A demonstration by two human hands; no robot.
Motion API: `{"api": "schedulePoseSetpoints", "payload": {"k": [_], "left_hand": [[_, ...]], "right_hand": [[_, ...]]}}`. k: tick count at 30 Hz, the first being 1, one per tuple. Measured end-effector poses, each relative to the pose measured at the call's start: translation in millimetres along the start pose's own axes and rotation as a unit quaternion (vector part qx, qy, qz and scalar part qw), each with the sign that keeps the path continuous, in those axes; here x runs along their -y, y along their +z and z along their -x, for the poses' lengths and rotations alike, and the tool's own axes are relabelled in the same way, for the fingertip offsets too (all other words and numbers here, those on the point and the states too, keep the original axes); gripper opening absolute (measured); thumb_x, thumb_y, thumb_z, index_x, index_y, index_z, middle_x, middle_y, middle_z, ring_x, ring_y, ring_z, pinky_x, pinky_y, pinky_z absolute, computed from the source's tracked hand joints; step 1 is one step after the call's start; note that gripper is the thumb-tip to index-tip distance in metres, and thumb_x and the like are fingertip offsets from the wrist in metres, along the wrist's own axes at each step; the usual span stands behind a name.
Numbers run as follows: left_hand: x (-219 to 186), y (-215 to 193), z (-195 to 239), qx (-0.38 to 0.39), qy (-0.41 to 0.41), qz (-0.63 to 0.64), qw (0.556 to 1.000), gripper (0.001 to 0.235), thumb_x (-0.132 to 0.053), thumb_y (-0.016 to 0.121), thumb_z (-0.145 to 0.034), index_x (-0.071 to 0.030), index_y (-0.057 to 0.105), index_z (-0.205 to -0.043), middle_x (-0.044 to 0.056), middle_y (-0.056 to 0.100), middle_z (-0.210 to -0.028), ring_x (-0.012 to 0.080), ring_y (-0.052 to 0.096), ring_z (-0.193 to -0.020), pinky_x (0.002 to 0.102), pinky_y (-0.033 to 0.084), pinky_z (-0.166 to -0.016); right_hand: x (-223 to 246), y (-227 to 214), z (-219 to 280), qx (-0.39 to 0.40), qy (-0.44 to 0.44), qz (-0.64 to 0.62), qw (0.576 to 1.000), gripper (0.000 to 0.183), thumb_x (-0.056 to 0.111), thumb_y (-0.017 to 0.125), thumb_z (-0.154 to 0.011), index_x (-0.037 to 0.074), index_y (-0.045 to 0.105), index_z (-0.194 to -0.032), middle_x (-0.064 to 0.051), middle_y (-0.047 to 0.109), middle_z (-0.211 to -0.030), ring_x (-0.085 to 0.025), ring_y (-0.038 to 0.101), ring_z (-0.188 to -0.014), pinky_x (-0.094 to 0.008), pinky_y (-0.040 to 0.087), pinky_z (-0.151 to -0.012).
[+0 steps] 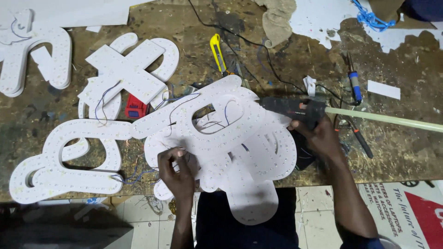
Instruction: Using a hot glue gun to secure wiring for LED strips onto the back of foam sign letters.
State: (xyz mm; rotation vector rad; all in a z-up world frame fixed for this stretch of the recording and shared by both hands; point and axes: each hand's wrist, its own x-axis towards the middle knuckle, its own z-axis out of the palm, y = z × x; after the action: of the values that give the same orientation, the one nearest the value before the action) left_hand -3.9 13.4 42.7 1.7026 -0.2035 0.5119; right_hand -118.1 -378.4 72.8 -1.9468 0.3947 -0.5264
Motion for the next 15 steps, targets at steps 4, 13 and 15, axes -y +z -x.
{"api": "schedulePoseSetpoints", "payload": {"k": [4, 13, 15], "left_hand": [[8, -14, 18, 0.022, -0.104, -0.006, 0.994, 0.011, -0.02, 0.066, -0.117, -0.01, 0.067, -0.113, 0.003, 0.071, -0.105, 0.0165, 0.068, -0.098, 0.032, 0.056, -0.089], [41, -13, -10, 0.123, -0.312, 0.062, 0.94, 0.039, -0.016, 0.072, -0.113, 0.003, 0.074, -0.147, 0.022, 0.082, -0.111, 0.0211, 0.072, -0.095, 0.045, 0.065, -0.092], [51, -12, -13, 0.152, -0.303, 0.111, 0.934, 0.039, -0.013, 0.072, -0.113, 0.003, 0.073, -0.149, 0.014, 0.076, -0.1, 0.0173, 0.069, -0.088, 0.035, 0.062, -0.082]], "right_hand": [[34, 10, -11, 0.03, 0.144, 0.096, 0.984, 0.056, 0.041, 0.08, -0.098, 0.017, 0.076, -0.148, -0.009, 0.077, -0.151, -0.027, 0.072, -0.14, -0.041, 0.055, -0.109], [28, 15, -12, 0.007, 0.019, 0.03, 0.999, 0.035, 0.025, 0.088, -0.111, -0.004, 0.069, -0.118, -0.02, 0.074, -0.086, -0.029, 0.073, -0.081, -0.048, 0.055, -0.075], [39, 17, -10, 0.013, 0.015, 0.032, 0.999, 0.038, 0.031, 0.085, -0.113, -0.002, 0.067, -0.116, -0.017, 0.07, -0.079, -0.028, 0.069, -0.071, -0.044, 0.05, -0.066]]}}
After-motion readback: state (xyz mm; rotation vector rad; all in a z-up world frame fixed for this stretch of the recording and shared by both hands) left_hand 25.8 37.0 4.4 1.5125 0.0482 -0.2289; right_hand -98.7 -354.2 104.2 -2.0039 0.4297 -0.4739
